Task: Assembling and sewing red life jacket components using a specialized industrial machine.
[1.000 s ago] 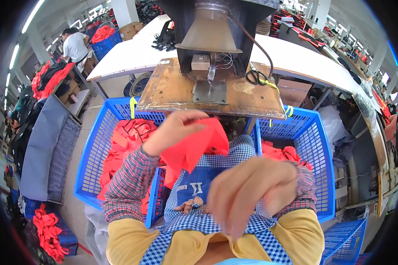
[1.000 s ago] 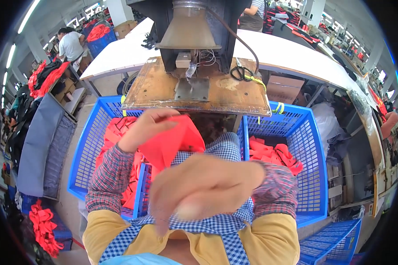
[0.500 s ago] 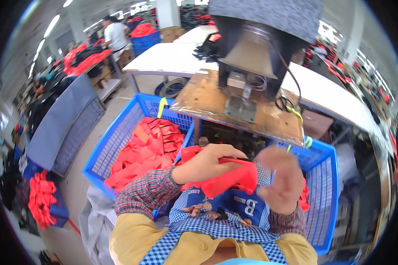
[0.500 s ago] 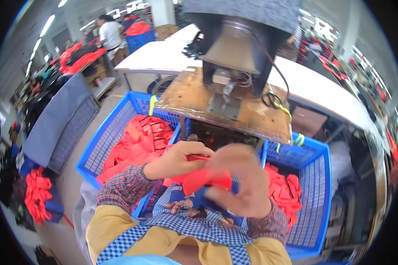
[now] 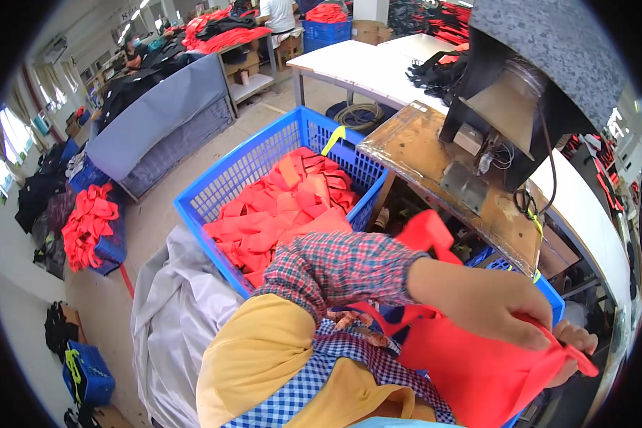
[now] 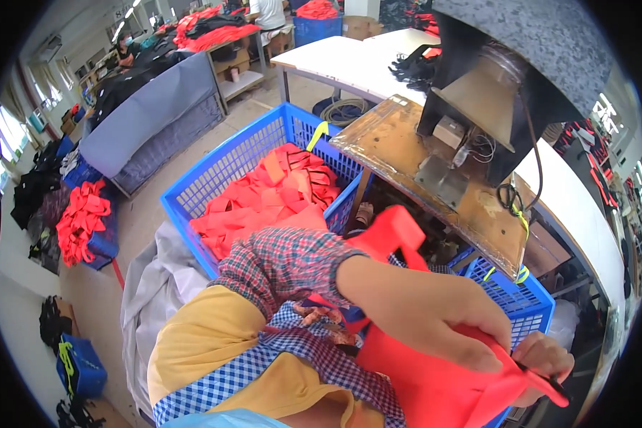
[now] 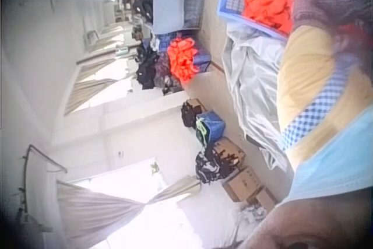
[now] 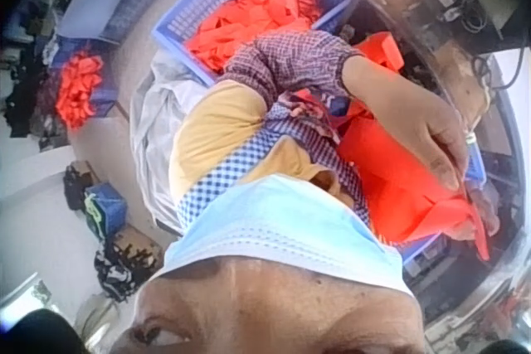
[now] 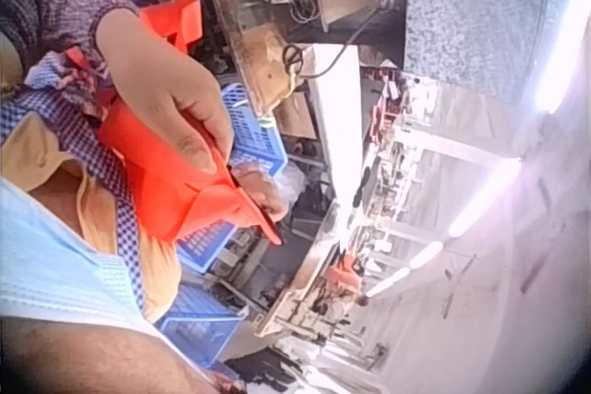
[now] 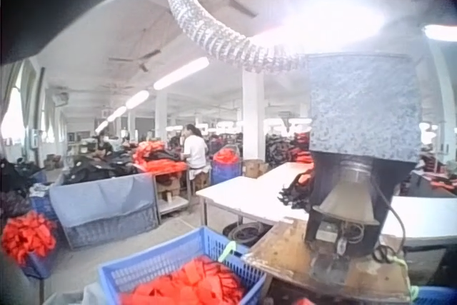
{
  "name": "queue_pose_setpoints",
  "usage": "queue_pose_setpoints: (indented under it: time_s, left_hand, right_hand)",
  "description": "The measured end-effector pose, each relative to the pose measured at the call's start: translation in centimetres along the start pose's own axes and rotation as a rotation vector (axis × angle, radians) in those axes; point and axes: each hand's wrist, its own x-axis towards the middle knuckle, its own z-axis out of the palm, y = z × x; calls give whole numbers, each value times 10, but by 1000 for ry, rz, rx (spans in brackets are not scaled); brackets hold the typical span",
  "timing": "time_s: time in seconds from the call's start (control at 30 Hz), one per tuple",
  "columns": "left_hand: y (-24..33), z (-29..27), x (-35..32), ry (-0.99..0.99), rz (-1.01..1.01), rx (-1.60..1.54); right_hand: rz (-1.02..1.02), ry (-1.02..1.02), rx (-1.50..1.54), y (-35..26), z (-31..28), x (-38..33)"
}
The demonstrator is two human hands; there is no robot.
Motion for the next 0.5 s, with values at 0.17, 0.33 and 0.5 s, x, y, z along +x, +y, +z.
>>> queue_pose_setpoints:
  time_s: [0.17,0.33,0.5]
  left_hand:
    - [-30,-18,2,49,-179,-97]
    - [-78,-26,-12,58,-150,185]
    - [-87,-19,-22,19,-157,177]
  right_hand:
    - [287,533,-615,13,5,-44]
    - [328,338,-994,26,67,22]
    - [681,-454,-1257,23,68,27]
